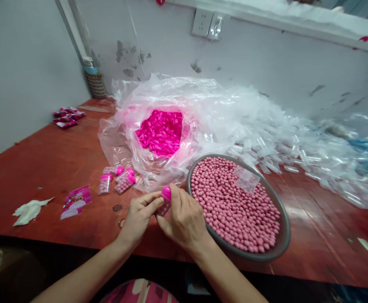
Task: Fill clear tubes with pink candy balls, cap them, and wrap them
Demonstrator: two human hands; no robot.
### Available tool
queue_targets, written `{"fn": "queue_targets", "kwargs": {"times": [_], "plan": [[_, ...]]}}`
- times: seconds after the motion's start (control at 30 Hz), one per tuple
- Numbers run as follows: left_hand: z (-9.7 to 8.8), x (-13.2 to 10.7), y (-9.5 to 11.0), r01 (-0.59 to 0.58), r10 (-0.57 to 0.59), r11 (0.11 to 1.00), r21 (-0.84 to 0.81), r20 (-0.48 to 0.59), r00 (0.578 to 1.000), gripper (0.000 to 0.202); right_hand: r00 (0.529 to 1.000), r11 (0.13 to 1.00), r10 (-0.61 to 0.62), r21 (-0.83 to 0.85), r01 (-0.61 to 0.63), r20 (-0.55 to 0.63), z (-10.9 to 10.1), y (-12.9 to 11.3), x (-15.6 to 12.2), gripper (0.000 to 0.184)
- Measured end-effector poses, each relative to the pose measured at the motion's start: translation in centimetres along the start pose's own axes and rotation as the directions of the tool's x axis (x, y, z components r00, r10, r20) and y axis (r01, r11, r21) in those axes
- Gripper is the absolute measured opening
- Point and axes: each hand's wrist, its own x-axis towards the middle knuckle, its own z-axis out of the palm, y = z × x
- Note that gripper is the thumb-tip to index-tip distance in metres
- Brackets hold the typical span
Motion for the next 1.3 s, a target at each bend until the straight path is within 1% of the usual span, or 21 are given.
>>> {"fn": "queue_targets", "kwargs": {"times": [0.1,0.2,0.27,0.33,0.4,0.5,0.53,0.57,0.63,0.67,0.7,0.77,0.8,0.87,0.9,0.93,1.0,1.07,1.17,1.23,1.3], "plan": [[-0.4,0.0,0.0,0.022,-0.023,0.997,-0.070,-0.007,1.000,0.023,1.000,1.000,-0.024,-0.017,0.024,-0.013,0.5,-0.2,0.1,0.055],[-0.8,0.0,-0.2,0.047,-0.050,0.992,-0.115,-0.027,0.998,0.023,0.999,0.999,-0.037,-0.004,0.037,0.007,1.1,-0.4,0.1,0.055],[-1.1,0.2,-0.5,0.046,-0.052,0.990,-0.130,-0.039,0.998,0.023,0.999,0.999,-0.026,0.035,0.025,0.028,1.5,-0.5,0.3,0.056],[-1.4,0.3,-0.7,0.034,-0.040,0.988,-0.151,-0.037,0.998,0.024,0.996,0.994,-0.006,0.112,-0.004,0.085,1.8,-0.5,0.7,0.057],[-1.7,0.5,-0.9,0.023,-0.030,0.984,-0.175,-0.037,0.999,0.024,0.985,0.980,0.002,0.196,-0.037,0.172,1.8,-0.5,1.2,0.062],[-2.4,0.7,-1.2,0.017,-0.026,0.986,-0.164,-0.054,0.998,0.025,0.953,0.940,-0.004,0.326,-0.100,0.303,1.3,-0.3,2.2,0.073],[-2.6,0.7,-1.2,0.012,-0.020,0.989,-0.149,-0.048,0.999,0.025,0.941,0.915,-0.005,0.380,-0.132,0.338,1.2,-0.2,2.5,0.073],[-2.8,0.7,-1.2,0.003,-0.008,0.991,-0.137,-0.037,0.999,0.026,0.931,0.884,0.000,0.435,-0.171,0.364,1.0,-0.1,2.8,0.067],[-3.2,0.7,-1.1,-0.013,0.012,0.992,-0.129,-0.009,1.000,0.026,0.920,0.823,0.025,0.514,-0.241,0.390,0.6,0.3,3.4,0.045],[-3.4,0.6,-1.0,-0.013,0.013,0.991,-0.133,0.002,1.000,0.026,0.921,0.809,0.039,0.529,-0.256,0.387,0.5,0.4,3.6,0.036],[-3.5,0.6,-0.9,-0.009,0.011,0.990,-0.138,0.010,1.000,0.026,0.923,0.812,0.045,0.525,-0.256,0.381,0.3,0.5,3.7,0.032],[-3.7,0.6,-0.8,-0.004,0.006,0.990,-0.143,0.014,1.000,0.026,0.931,0.865,-0.007,0.470,-0.178,0.365,0.0,0.6,3.7,0.036],[-3.7,0.6,-0.7,-0.006,0.007,0.990,-0.143,0.011,1.000,0.025,0.931,0.901,-0.055,0.420,-0.109,0.361,-0.1,0.6,3.6,0.044],[-3.6,0.7,-0.8,-0.013,0.013,0.989,-0.148,-0.005,1.000,0.025,0.924,0.961,-0.130,0.276,0.028,0.359,-0.3,0.3,3.4,0.066],[-3.5,0.7,-0.8,-0.013,0.011,0.988,-0.155,-0.013,1.000,0.025,0.923,0.979,-0.140,0.192,0.074,0.359,-0.3,0.0,3.3,0.074],[-3.4,0.7,-0.9,-0.012,0.008,0.986,-0.167,-0.020,1.000,0.025,0.925,0.988,-0.136,0.110,0.104,0.354,-0.3,-0.3,3.2,0.077],[-3.0,0.6,-1.1,-0.003,-0.003,0.981,-0.192,-0.031,1.000,0.025,0.938,0.992,-0.118,-0.009,0.128,0.326,-0.1,-0.8,3.0,0.075],[-2.7,0.5,-1.4,0.000,-0.011,0.978,-0.207,-0.053,0.999,0.024,0.954,0.988,-0.124,-0.057,0.145,0.275,0.4,-1.3,2.8,0.064],[-2.5,0.3,-1.6,0.000,-0.021,0.982,-0.189,-0.108,0.994,0.026,0.969,0.987,-0.124,-0.070,0.142,0.215,1.5,-1.5,2.4,0.052],[-2.5,0.3,-1.7,0.006,-0.031,0.985,-0.174,-0.141,0.989,0.027,0.970,0.990,-0.112,-0.056,0.127,0.217,2.1,-1.6,2.2,0.050],[-2.6,0.3,-1.8,0.004,-0.028,0.984,-0.176,-0.137,0.990,0.028,0.969,0.993,-0.104,-0.025,0.112,0.226,2.6,-1.6,2.0,0.051]]}}
